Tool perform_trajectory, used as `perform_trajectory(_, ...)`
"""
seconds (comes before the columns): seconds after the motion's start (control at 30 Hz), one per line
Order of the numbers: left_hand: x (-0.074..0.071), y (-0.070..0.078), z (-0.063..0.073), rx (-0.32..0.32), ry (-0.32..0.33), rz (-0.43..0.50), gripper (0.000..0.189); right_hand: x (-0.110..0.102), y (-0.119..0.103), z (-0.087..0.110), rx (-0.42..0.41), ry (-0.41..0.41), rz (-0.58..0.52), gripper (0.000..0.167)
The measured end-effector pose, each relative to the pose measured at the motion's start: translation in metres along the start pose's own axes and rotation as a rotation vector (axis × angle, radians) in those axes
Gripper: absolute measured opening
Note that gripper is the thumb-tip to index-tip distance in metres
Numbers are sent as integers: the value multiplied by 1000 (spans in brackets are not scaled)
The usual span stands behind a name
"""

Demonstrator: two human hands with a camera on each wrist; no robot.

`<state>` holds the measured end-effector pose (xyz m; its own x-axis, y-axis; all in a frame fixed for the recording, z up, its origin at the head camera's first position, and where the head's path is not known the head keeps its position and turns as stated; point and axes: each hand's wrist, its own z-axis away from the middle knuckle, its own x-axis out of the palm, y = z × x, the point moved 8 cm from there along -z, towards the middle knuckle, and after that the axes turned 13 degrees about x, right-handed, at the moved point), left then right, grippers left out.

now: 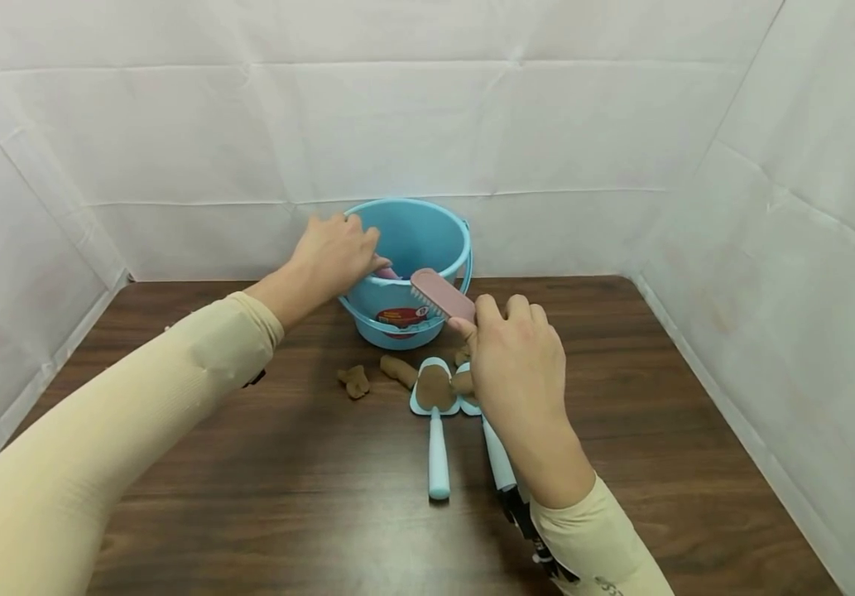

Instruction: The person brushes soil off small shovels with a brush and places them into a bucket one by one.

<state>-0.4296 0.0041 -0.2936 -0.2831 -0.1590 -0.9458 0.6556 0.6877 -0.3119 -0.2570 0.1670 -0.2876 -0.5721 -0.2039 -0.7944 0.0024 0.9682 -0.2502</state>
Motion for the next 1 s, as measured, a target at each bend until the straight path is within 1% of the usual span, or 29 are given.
perform_trajectory(0.17,0,1,0,-11,18,-21,48,0,2,1,12,-5,6,35)
perform_trajectory(0.37,1,0,2,-25,-2,-66,44,0,1,1,8,-2,7,36)
perform_trajectory(0.53,1,-1,5,-18,-13,-83,36,0,0,1,6,2,1,37)
perform_trajectory(0.67,-3,2,11,-9,15,-70,35,0,1,1,19,-8,3,37)
perform_trajectory(0.77,-9,9,22,-3,61,-46,38,1,2,0,29,-15,6,37)
perform_trajectory(0.83,-14,16,34,1,103,-16,40,1,2,0,33,-18,5,37)
perform_trajectory(0.9,-17,25,50,4,145,19,42,1,2,0,33,-19,0,36)
perform_trajectory(0.97,-21,37,68,10,201,48,43,1,1,0,33,-21,-5,36)
perform_trajectory(1.0,-21,43,78,14,219,58,43,2,1,0,32,-22,-7,36)
